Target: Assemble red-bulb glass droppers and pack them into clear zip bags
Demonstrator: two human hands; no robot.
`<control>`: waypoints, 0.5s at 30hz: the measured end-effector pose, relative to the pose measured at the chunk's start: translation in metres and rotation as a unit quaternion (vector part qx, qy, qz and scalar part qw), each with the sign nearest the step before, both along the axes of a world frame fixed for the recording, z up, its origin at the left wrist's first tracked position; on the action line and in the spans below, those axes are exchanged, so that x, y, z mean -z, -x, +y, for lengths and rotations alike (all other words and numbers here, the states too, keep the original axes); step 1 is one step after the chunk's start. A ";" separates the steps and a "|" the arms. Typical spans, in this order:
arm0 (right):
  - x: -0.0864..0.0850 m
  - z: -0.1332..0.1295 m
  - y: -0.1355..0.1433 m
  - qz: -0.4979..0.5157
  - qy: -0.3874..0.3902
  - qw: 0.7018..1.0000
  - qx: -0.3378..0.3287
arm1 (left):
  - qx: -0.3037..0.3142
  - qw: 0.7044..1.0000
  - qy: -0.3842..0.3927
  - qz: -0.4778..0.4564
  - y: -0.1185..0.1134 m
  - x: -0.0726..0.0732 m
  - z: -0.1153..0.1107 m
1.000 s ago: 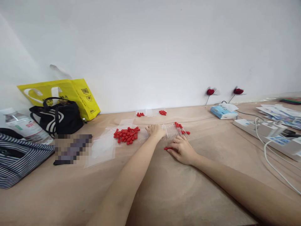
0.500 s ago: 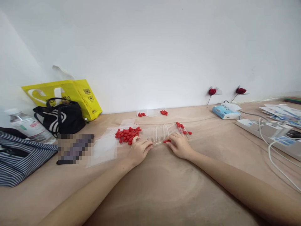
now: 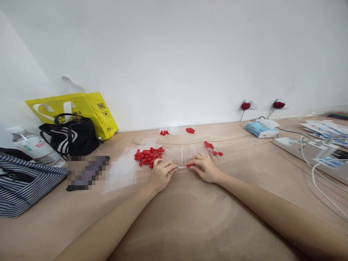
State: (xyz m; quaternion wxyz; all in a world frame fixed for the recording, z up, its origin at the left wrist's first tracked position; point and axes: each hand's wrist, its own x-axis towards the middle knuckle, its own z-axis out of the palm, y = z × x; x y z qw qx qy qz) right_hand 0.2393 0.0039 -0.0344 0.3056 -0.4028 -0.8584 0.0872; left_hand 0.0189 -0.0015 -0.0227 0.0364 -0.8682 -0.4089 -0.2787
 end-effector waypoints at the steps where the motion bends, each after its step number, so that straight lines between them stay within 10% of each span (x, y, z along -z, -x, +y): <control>1: 0.000 0.000 0.000 0.004 0.001 1.000 -0.005 | 0.000 1.000 0.002 0.001 0.000 0.000 0.000; 15: -0.006 -0.001 0.000 0.030 0.052 0.996 -0.062 | 0.008 1.000 0.002 -0.002 0.000 0.004 0.001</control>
